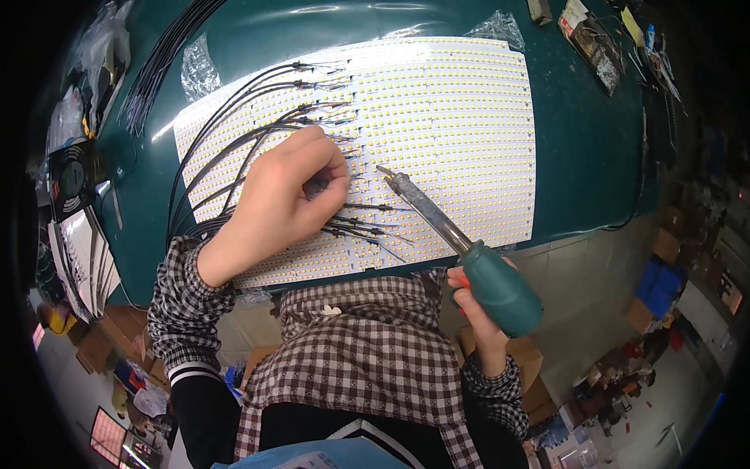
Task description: The person uses a soldering iron to attach black wires to a large LED panel. They hold the wires in place with one hand while applying heat and solder with the other, working sequentially along the edge of the panel.
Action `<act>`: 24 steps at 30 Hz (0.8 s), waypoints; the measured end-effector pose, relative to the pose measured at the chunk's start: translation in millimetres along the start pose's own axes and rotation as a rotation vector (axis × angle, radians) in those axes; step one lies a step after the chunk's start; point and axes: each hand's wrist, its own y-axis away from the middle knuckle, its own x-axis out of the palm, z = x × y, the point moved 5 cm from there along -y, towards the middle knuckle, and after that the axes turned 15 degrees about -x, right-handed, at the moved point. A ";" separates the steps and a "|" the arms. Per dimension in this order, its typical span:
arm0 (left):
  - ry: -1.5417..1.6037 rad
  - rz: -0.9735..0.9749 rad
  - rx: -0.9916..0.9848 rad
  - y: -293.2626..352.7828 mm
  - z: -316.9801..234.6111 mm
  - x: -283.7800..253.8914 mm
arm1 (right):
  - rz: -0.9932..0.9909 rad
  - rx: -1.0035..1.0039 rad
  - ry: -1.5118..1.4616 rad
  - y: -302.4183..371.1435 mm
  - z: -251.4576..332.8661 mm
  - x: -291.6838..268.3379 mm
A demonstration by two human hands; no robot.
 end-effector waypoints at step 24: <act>-0.041 -0.015 -0.007 2.0 -2.7 1.9 | 0.086 -0.068 0.174 0.9 -8.7 -5.6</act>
